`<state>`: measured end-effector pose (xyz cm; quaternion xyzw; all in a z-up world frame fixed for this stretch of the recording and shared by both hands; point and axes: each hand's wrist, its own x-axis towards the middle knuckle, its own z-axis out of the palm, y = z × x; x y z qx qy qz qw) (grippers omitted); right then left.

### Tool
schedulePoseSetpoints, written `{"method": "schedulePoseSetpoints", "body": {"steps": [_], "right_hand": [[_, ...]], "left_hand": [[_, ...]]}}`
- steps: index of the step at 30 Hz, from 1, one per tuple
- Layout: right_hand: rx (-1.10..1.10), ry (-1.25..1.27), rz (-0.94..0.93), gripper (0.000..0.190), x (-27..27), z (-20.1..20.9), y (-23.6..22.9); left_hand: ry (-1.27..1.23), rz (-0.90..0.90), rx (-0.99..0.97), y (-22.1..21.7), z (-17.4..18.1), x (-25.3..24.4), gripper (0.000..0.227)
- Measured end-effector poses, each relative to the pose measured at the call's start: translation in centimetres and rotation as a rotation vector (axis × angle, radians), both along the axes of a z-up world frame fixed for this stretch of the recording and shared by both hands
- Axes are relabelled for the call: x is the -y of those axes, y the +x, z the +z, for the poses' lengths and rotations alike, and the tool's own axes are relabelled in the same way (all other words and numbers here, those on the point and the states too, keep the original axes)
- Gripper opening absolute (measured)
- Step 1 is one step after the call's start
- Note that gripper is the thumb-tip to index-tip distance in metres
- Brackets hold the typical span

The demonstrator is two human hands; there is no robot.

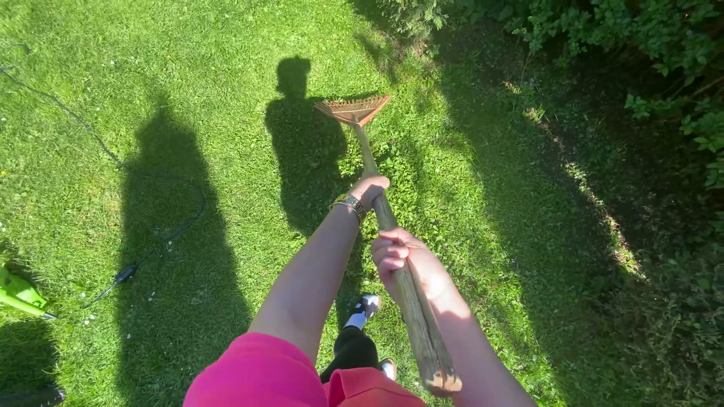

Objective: The person uses a wooden rake to gather leaves and debris on a grassy lawn. They repeatedly pull the rake towards themselves, moving along the edge of a hedge and around a small tree.

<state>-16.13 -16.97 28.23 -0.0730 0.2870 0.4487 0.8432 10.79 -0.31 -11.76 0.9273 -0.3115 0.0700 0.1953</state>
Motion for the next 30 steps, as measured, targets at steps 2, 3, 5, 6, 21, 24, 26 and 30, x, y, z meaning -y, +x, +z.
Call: {"method": "schedulePoseSetpoints", "body": {"steps": [2, 3, 5, 6, 21, 24, 26, 30], "right_hand": [[0.022, 0.029, -0.034, 0.019, -0.2, 2.7, 2.2], [0.022, 0.029, -0.035, 0.019, -0.3, 1.9, 3.8], [0.083, 0.019, -0.017, 0.021, -0.5, 0.2, 7.1], [0.081, 0.019, -0.02, 0.021, -0.7, -0.9, 8.6], [0.674, -0.122, 0.012, 0.021, -5.6, -15.9, 30.9], [0.612, 0.025, -0.053, 0.021, -6.8, -15.7, 33.0], [0.543, -0.122, -0.168, 0.017, -7.2, -14.7, 33.2], [0.569, -0.338, -0.26, 0.019, -7.1, -13.5, 30.7]], "left_hand": [[-0.995, 0.178, -0.383, 0.9, -3.1, 1.2, 0.035], [-0.995, 0.176, -0.385, 0.9, 0.2, 1.2, 0.035], [-1.084, 0.341, -0.734, 0.7, 6.8, 1.7, 0.027], [-1.082, 0.34, -0.737, 1.1, 7.2, 1.8, 0.027], [-1.409, 0.231, -2.001, 14.8, 9.5, -3.0, 0.047], [-1.246, 0.276, -2.105, 17.9, 10.3, -3.9, 0.041], [-1.501, 0.384, -1.606, 23.5, -2.0, -2.8, 0.029], [-1.407, 0.358, -1.397, 17.7, 5.9, -1.6, 0.028]]}}
